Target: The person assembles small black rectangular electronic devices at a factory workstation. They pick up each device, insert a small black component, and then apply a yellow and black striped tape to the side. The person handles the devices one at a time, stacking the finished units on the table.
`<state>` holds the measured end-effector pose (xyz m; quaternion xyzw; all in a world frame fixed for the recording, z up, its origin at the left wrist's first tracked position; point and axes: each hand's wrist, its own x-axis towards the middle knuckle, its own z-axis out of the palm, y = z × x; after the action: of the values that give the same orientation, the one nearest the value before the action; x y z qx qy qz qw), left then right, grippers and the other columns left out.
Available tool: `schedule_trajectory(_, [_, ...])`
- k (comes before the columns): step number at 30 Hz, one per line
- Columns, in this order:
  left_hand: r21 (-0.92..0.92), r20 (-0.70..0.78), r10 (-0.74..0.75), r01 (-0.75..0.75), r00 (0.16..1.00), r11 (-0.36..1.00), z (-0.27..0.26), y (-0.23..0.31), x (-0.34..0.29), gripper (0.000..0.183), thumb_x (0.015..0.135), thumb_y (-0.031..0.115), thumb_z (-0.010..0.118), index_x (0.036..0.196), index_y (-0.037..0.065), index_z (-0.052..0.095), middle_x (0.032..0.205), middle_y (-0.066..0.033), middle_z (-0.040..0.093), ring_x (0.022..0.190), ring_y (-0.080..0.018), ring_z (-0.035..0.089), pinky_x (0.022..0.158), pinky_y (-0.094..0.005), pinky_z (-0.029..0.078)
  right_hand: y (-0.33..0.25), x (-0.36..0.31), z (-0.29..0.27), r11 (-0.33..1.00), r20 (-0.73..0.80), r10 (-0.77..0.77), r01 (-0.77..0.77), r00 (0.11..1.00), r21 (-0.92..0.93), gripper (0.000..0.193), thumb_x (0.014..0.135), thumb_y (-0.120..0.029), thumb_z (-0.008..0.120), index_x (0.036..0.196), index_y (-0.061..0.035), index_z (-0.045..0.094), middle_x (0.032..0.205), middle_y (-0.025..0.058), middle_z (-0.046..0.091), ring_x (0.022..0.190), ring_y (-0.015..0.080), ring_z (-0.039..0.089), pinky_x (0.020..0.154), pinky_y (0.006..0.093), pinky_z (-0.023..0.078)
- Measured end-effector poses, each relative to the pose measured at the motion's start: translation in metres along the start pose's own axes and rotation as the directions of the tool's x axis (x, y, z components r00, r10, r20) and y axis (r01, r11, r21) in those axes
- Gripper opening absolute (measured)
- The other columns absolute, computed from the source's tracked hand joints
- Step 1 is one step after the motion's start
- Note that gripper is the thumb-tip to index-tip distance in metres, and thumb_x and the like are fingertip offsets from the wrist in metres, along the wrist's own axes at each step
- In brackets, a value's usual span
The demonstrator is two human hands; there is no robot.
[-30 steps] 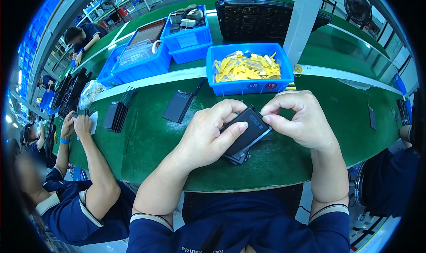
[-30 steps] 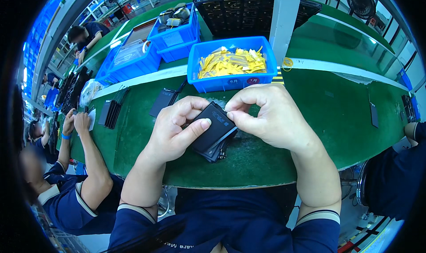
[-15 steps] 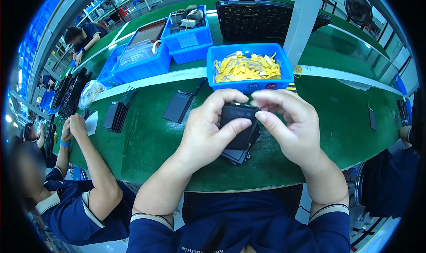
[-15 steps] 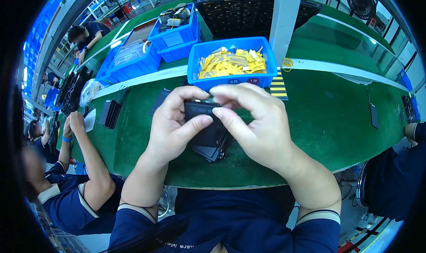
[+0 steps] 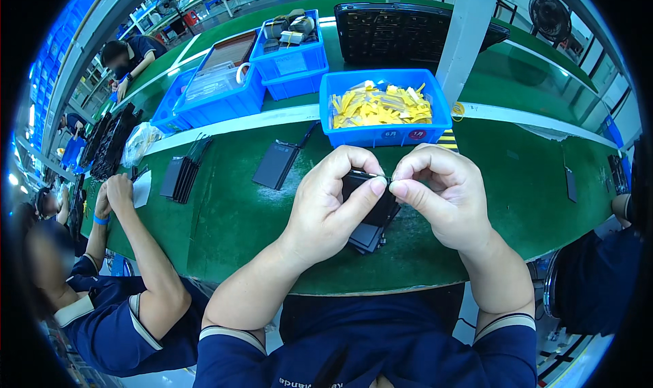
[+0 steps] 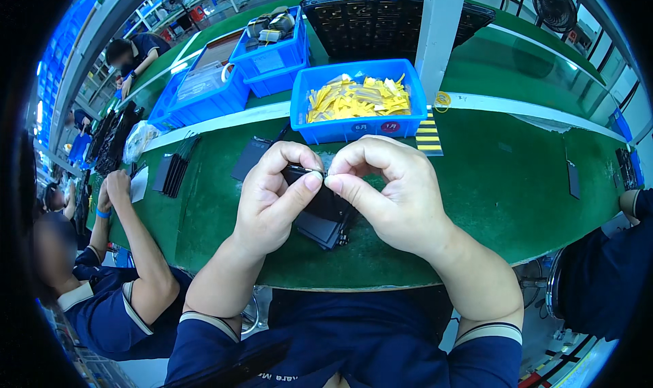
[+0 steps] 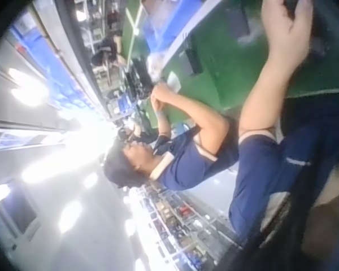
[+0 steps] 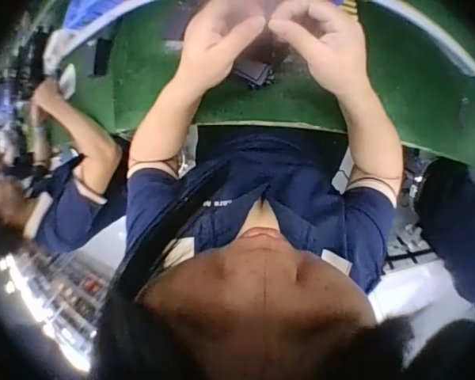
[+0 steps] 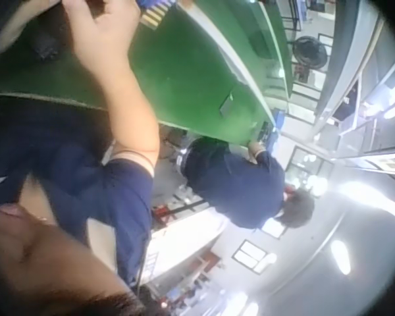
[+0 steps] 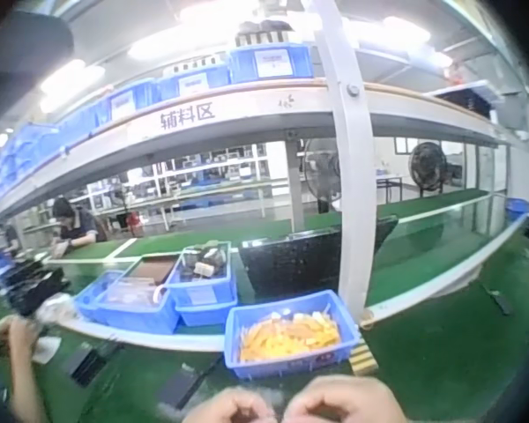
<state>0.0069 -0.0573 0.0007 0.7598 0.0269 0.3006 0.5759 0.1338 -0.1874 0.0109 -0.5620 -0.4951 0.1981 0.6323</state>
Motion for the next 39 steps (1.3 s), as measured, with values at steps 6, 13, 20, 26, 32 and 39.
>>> schedule_trajectory(6, [-0.039, 0.142, -0.072, 0.079, 0.987, 0.996, -0.007, 0.003, -0.001, 0.013, 0.086, 0.008, 0.061, 0.095, 0.003, 0.053, 0.093, -0.0026, 0.053, 0.087, -0.0085, 0.049, 0.080, -0.0230, 0.039, -0.002, 0.004, -0.010, 0.988, 0.136, -0.101, 0.115, 0.986, -0.103, 0.009, 0.077, -0.006, 0.069, 0.080, -0.0009, 0.062, 0.074, 0.0048, 0.061, 0.068, 0.0118, 0.057, 0.064, 0.0251, 0.046])
schedule_trajectory(13, [-0.195, 0.200, -0.058, 0.097, 0.978, 0.976, -0.005, 0.003, 0.000, 0.015, 0.086, 0.008, 0.061, 0.096, 0.003, 0.052, 0.094, -0.0026, 0.053, 0.088, -0.0088, 0.050, 0.080, -0.0235, 0.040, 0.006, 0.006, -0.008, 0.932, 0.199, 0.049, -0.116, 0.979, 0.342, 0.010, 0.077, -0.003, 0.072, 0.082, -0.0010, 0.063, 0.078, 0.0028, 0.062, 0.070, 0.0086, 0.058, 0.065, 0.0228, 0.047])
schedule_trajectory(20, [-0.391, 0.215, -0.138, 0.215, 0.967, 0.895, -0.002, -0.003, -0.001, 0.023, 0.084, 0.007, 0.066, 0.102, 0.004, 0.052, 0.095, 0.0000, 0.052, 0.085, -0.0067, 0.051, 0.076, -0.0233, 0.044, 0.015, 0.006, -0.002, 0.770, 0.188, 0.176, -0.254, 0.966, 0.585, 0.013, 0.078, -0.005, 0.073, 0.086, -0.0025, 0.062, 0.082, 0.0022, 0.063, 0.075, 0.0073, 0.059, 0.070, 0.0213, 0.048])
schedule_trajectory(26, [-0.486, 0.037, -0.097, 0.103, 0.995, 0.868, -0.009, -0.008, 0.003, 0.029, 0.079, 0.003, 0.070, 0.101, 0.004, 0.051, 0.092, -0.0058, 0.056, 0.087, -0.0153, 0.059, 0.079, -0.0283, 0.046, 0.014, 0.003, 0.005, 0.763, 0.196, 0.286, -0.346, 0.938, 0.546, 0.014, 0.081, -0.009, 0.072, 0.088, -0.0018, 0.063, 0.084, 0.0013, 0.063, 0.076, 0.0066, 0.058, 0.070, 0.0206, 0.047])
schedule_trajectory(32, [-0.585, -0.032, -0.128, 0.085, 0.991, 0.807, -0.013, 0.000, 0.007, 0.030, 0.079, 0.007, 0.071, 0.100, 0.005, 0.051, 0.089, -0.0063, 0.053, 0.081, -0.0206, 0.061, 0.075, -0.0314, 0.049, 0.011, 0.004, 0.002, 0.807, 0.296, 0.370, -0.462, 0.881, 0.367, 0.011, 0.082, -0.008, 0.070, 0.087, 0.0006, 0.066, 0.079, 0.0023, 0.064, 0.072, 0.0068, 0.058, 0.067, 0.0220, 0.048])
schedule_trajectory(39, [-0.511, -0.071, -0.110, 0.058, 0.991, 0.858, -0.013, -0.001, 0.006, 0.028, 0.080, 0.003, 0.069, 0.101, 0.004, 0.050, 0.091, -0.0065, 0.052, 0.080, -0.0202, 0.062, 0.072, -0.0313, 0.050, 0.012, 0.003, 0.001, 0.918, 0.214, 0.309, -0.350, 0.926, 0.189, 0.008, 0.082, -0.007, 0.068, 0.083, 0.0005, 0.069, 0.076, 0.0030, 0.066, 0.066, 0.0070, 0.058, 0.062, 0.0228, 0.048])
